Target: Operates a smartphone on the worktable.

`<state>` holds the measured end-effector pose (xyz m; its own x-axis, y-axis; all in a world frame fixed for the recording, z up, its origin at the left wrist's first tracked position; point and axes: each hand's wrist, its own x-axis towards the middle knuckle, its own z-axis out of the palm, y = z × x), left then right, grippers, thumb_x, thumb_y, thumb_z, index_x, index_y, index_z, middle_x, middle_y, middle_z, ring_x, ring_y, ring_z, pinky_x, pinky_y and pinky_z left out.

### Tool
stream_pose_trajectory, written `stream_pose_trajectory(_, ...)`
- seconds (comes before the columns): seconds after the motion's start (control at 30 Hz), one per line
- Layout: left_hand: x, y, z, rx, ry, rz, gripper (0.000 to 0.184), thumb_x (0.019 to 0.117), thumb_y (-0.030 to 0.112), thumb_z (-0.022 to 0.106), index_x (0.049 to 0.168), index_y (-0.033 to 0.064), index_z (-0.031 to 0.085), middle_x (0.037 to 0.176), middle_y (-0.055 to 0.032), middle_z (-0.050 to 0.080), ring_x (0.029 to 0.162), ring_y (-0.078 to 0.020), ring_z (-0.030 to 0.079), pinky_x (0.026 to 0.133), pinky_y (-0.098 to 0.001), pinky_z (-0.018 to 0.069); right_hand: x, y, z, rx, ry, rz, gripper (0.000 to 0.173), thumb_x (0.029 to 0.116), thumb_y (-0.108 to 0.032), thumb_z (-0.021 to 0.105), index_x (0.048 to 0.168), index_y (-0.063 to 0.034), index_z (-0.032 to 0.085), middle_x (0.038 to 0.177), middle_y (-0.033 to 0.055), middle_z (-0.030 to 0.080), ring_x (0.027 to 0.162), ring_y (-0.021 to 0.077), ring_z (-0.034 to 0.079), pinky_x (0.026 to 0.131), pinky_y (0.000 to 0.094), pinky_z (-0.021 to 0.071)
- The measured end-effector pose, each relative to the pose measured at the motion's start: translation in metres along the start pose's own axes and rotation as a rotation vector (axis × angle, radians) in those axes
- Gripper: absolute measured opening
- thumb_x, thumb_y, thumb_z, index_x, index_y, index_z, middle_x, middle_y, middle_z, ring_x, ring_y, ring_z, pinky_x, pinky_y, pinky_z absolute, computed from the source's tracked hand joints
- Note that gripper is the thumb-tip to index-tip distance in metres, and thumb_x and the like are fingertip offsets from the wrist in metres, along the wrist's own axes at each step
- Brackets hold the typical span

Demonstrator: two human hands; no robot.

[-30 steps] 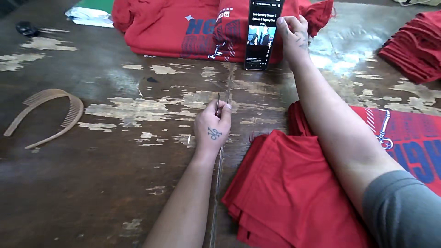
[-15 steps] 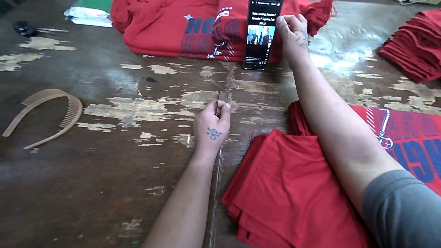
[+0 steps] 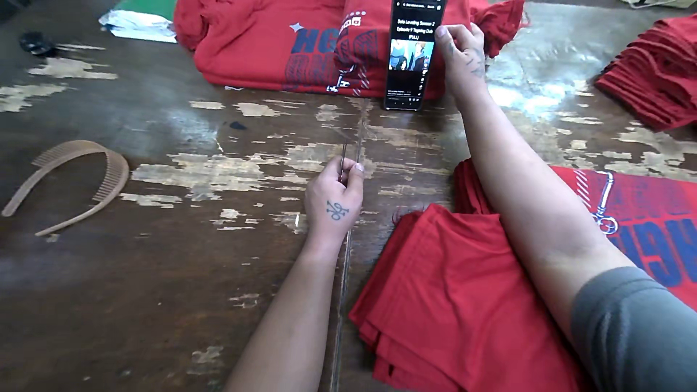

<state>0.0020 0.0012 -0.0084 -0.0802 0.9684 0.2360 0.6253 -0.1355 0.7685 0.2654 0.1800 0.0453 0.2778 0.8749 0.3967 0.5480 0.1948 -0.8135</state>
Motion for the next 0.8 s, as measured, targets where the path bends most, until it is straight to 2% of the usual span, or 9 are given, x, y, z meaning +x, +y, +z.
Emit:
stream_pose_trajectory(0.27, 0.0002, 0.0004, 0.0005, -0.025, 0.003, -0.005, 0.019, 0.1014, 0.030, 0.057, 0.101, 0.0167, 0.070, 0.067, 0.0050, 0.058, 0.057, -0.0084, 0.055, 0.056, -0.0342, 0.0454, 0.0009, 0.0026, -0.0002, -0.011, -0.001, -0.010, 0.037, 0.1010, -0.045, 0.057, 0.122, -0.0191, 0.071, 0.155, 0.0231, 0.041, 0.146, 0.0331, 0.038, 0.116, 0.0457, 0.0370)
stream_pose_trajectory(0.8, -0.0001, 0.0005, -0.0001, -0.022, -0.004, -0.009, 0.020, 0.1015, 0.031, 0.056, 0.102, 0.0168, 0.070, 0.068, 0.0050, 0.059, 0.058, -0.0088, 0.055, 0.056, -0.0350, 0.0455, 0.0014, 0.0013, -0.0007, -0.009, -0.005, -0.002, 0.036, 0.1009, -0.045, 0.057, 0.121, -0.0201, 0.072, 0.156, 0.0214, 0.042, 0.146, 0.0314, 0.039, 0.115, 0.0448, 0.0374)
